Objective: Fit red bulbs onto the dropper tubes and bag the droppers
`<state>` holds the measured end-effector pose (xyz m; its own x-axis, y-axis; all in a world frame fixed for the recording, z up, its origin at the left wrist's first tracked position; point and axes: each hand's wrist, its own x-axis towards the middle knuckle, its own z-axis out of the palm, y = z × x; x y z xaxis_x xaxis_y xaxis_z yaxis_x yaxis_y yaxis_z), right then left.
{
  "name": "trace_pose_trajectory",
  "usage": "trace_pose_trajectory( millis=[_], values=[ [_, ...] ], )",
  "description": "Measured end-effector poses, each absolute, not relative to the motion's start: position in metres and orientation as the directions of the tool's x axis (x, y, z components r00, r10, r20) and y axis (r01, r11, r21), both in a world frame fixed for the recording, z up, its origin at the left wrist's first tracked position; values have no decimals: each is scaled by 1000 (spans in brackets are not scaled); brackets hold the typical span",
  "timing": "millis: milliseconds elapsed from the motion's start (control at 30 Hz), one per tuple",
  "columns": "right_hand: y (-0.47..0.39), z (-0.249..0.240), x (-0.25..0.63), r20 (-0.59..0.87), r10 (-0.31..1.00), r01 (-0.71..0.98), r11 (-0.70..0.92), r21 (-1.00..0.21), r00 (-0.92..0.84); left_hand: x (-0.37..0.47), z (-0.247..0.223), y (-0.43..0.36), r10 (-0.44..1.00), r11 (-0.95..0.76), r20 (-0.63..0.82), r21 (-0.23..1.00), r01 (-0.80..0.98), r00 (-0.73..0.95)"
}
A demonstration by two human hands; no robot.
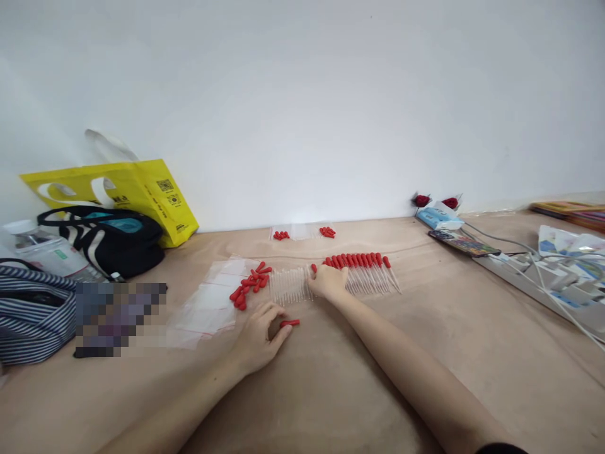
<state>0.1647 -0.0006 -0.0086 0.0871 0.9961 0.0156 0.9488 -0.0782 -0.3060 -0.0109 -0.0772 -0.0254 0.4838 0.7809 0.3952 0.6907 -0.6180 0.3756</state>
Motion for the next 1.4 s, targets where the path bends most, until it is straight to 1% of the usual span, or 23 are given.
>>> trace_pose_trajectory(
  millis=[100, 167, 233, 300, 367, 433, 500, 567, 667, 900, 1200, 1400],
  values=[
    [-4, -7, 173, 55, 995, 948, -67, -310, 88, -9, -28, -74, 759, -645, 401, 355, 676, 514],
    [-10, -8, 184, 133, 989, 941, -10, -337, 58, -7, -30, -72, 747, -660, 403, 348, 666, 529],
    [-21, -13, 198, 251, 968, 914, 127, -384, -30, -2, -32, -70, 737, -670, 416, 345, 658, 533],
    [-36, -22, 215, 376, 912, 846, 328, -420, -167, 3, -34, -70, 740, -664, 423, 335, 669, 523],
    [-53, -33, 231, 487, 829, 768, 495, -407, -275, 10, -34, -70, 762, -638, 407, 335, 693, 504],
    [-68, -44, 243, 537, 762, 701, 603, -382, -362, 17, -33, -71, 786, -610, 381, 353, 709, 487],
    [-80, -51, 250, 549, 722, 670, 656, -348, -421, 22, -33, -71, 797, -598, 369, 378, 706, 478],
    [-85, -54, 252, 546, 706, 660, 676, -328, -452, 25, -33, -71, 799, -598, 372, 400, 695, 473],
    [-87, -52, 246, 540, 702, 646, 685, -337, -463, 24, -34, -71, 792, -607, 383, 414, 678, 475],
    [-92, -45, 232, 530, 724, 641, 668, -378, -442, 22, -35, -71, 753, -651, 419, 356, 671, 508],
    [-95, -45, 230, 565, 689, 629, 697, -344, -455, 25, -29, -74, 740, -663, 433, 343, 665, 515],
    [-96, -42, 230, 554, 641, 582, 751, -311, -531, 22, -32, -73, 731, -674, 440, 353, 649, 521]
  ],
)
